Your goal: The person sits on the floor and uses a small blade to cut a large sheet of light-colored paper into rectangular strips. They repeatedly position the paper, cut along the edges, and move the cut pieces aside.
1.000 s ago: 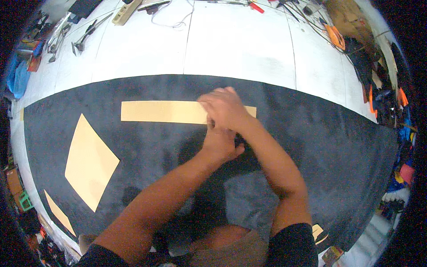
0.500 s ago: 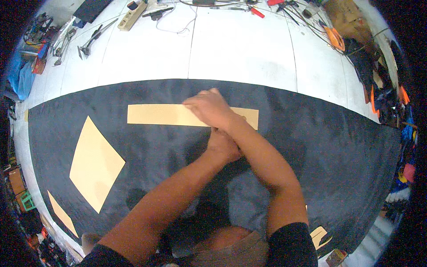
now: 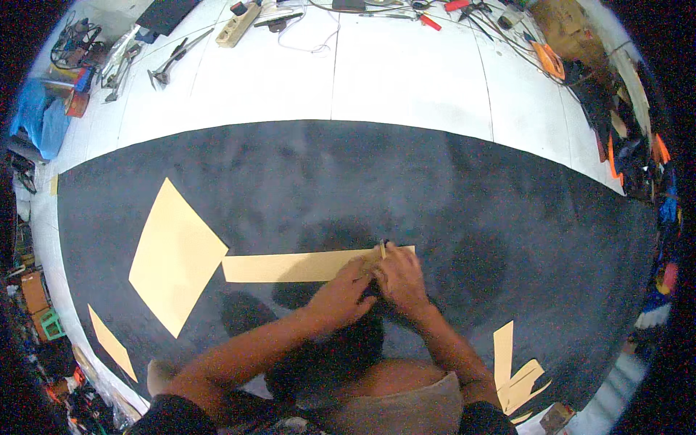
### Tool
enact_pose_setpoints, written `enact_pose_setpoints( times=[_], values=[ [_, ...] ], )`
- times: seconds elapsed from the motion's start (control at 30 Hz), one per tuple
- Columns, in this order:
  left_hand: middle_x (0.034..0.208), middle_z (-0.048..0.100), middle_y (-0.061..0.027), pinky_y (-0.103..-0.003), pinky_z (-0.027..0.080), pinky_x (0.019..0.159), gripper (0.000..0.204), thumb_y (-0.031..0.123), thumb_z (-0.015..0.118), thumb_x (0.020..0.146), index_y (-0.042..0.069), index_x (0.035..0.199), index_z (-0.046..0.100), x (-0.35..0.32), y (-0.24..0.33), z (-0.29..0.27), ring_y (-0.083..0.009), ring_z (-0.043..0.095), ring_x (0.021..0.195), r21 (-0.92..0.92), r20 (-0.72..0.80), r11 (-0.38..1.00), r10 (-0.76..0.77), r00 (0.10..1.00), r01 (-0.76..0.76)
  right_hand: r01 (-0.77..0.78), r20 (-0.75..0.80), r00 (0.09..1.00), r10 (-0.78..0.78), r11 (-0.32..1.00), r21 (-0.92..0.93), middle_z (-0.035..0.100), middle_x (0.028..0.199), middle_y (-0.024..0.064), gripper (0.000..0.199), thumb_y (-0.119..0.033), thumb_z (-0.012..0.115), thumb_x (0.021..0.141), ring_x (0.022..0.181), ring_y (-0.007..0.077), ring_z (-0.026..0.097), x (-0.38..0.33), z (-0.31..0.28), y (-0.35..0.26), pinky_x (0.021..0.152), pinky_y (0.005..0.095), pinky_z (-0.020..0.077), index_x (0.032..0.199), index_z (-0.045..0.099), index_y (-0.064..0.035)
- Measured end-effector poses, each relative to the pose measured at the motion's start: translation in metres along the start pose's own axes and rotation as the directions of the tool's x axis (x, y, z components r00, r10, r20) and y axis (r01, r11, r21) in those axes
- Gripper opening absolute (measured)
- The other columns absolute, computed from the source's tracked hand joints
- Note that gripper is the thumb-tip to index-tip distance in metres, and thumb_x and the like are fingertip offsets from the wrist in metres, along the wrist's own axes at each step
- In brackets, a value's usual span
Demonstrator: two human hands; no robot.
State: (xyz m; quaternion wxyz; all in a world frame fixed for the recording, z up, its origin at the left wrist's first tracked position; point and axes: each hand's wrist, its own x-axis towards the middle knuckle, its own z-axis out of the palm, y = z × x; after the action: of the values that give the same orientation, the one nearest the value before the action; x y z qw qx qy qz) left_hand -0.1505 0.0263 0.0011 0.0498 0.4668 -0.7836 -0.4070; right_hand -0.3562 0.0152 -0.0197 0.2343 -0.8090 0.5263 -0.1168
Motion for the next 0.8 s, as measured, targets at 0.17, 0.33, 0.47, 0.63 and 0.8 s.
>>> enact_pose_setpoints(
  times=[0.17, 0.33, 0.47, 0.63, 0.8],
  values=[
    [0.138, 0.058, -0.0202, -0.047, 0.047, 0.108, 0.041, 0.028, 0.068, 0.090, 0.005, 0.124, 0.065, -0.076, -0.103, -0.106, -0.0377, 0.058, 0.125, 0.085, 0.071, 0.996, 0.005, 0.997, -0.011, -0.044, 0.099, 0.993, 0.057, 0.992, -0.122, 0.056, 0.144, 0.0163, 0.048, -0.029, 0.074, 0.091, 0.143, 0.0367, 0.044, -0.029, 0.013, -0.036, 0.118, 0.0538, 0.0297, 0.129, 0.059, -0.0046],
    [0.136, 0.055, -0.0239, -0.048, 0.042, 0.111, 0.059, 0.020, 0.079, 0.081, 0.004, 0.134, 0.057, -0.182, -0.207, -0.206, -0.0429, 0.050, 0.130, 0.371, -0.166, 0.880, -0.253, 0.953, 0.298, -0.228, -0.087, 0.973, 0.216, 0.958, -0.172, 0.062, 0.129, 0.0185, 0.054, -0.038, 0.074, 0.089, 0.123, 0.0371, 0.056, -0.068, -0.010, -0.022, 0.105, 0.0525, 0.0397, 0.127, 0.058, -0.0041],
    [0.140, 0.048, -0.0262, -0.053, 0.039, 0.111, 0.075, 0.025, 0.084, 0.080, 0.002, 0.141, 0.047, -0.268, -0.274, -0.202, -0.0456, 0.045, 0.132, 0.256, -0.270, 0.818, -0.451, 0.851, 0.515, -0.562, -0.141, 0.825, 0.548, 0.821, -0.101, 0.063, 0.117, 0.0162, 0.069, -0.045, 0.086, 0.075, 0.111, 0.0369, 0.058, -0.117, -0.015, -0.020, 0.098, 0.0491, 0.0418, 0.122, 0.057, -0.0030],
    [0.159, 0.023, -0.0337, -0.056, 0.028, 0.120, 0.131, 0.050, 0.095, 0.062, 0.006, 0.161, 0.021, -0.331, -0.305, -0.132, -0.0510, 0.021, 0.149, 0.138, -0.236, 0.817, -0.522, 0.820, 0.560, -0.794, -0.221, 0.539, 0.812, 0.578, 0.186, 0.061, 0.106, 0.0174, 0.077, -0.048, 0.095, 0.061, 0.101, 0.0368, 0.059, -0.198, 0.003, -0.025, 0.087, 0.0460, 0.0479, 0.112, 0.059, -0.0022],
    [0.160, 0.020, -0.0311, -0.057, 0.027, 0.119, 0.131, 0.063, 0.089, 0.060, 0.007, 0.159, 0.023, -0.347, -0.312, -0.099, -0.0467, 0.017, 0.148, 0.098, -0.151, 0.798, -0.579, 0.801, 0.595, -0.814, -0.335, 0.453, 0.826, 0.536, 0.222, 0.057, 0.103, 0.0171, 0.076, -0.046, 0.098, 0.059, 0.097, 0.0358, 0.057, -0.257, 0.021, -0.034, 0.085, 0.0444, 0.0477, 0.104, 0.057, -0.0005]
  ],
)
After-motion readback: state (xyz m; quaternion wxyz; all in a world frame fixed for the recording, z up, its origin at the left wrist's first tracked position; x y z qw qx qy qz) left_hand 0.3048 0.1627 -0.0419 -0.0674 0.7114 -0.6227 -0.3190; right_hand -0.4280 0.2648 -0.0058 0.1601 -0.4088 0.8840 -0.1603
